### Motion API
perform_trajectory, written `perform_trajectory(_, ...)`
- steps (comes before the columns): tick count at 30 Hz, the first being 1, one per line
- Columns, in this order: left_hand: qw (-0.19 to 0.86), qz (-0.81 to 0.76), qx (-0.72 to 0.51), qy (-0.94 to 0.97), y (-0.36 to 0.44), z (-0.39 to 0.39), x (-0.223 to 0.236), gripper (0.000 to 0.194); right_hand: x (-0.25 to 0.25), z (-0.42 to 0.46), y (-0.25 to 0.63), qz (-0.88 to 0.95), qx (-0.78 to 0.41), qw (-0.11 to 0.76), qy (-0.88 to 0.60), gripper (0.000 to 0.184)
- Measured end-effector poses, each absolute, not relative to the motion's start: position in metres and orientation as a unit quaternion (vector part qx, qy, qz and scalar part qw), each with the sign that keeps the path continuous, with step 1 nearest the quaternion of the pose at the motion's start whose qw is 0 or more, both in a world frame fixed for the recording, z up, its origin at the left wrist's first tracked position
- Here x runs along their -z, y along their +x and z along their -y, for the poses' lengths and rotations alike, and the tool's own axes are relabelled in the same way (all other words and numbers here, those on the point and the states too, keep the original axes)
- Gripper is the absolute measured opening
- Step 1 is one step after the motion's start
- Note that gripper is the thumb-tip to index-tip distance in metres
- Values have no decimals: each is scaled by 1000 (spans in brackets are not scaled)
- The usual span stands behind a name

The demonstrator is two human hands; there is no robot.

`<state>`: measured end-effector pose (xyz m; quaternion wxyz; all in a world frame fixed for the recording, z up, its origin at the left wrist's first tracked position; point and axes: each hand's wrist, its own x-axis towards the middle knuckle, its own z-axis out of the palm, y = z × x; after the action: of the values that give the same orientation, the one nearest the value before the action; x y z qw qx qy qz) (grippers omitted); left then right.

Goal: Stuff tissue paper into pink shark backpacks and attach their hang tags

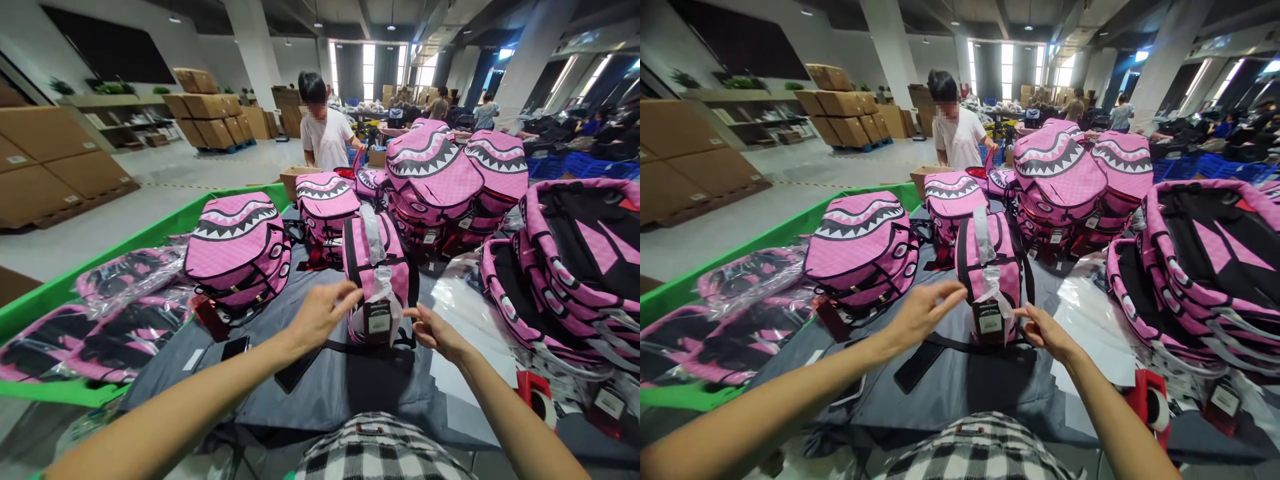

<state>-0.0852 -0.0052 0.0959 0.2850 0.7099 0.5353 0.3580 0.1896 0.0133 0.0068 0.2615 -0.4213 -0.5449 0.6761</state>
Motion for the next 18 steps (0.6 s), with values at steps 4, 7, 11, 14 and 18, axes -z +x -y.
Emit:
perform_trajectory(4,-30,-397,-329,856,-96,-67,-137,35,68,33,192,617,-532,154,-559,62)
perform_trajectory(7,-15,-325,-274,905,-78,-128,-160,33,98,60,155,665,-538,64,-514,36)
perform_trajectory(11,68,-323,-281,901,-51,-164,-179,22,97,53,100,756,-457,69,-463,55)
perform_trajectory(14,60,-329,-349,875,-47,-153,-202,30,87,26,92,812,-280,77,-506,57)
perform_trajectory(18,88,-343,-428,831,-61,-93,-232,21,82,-6,139,791,-189,107,-572,46)
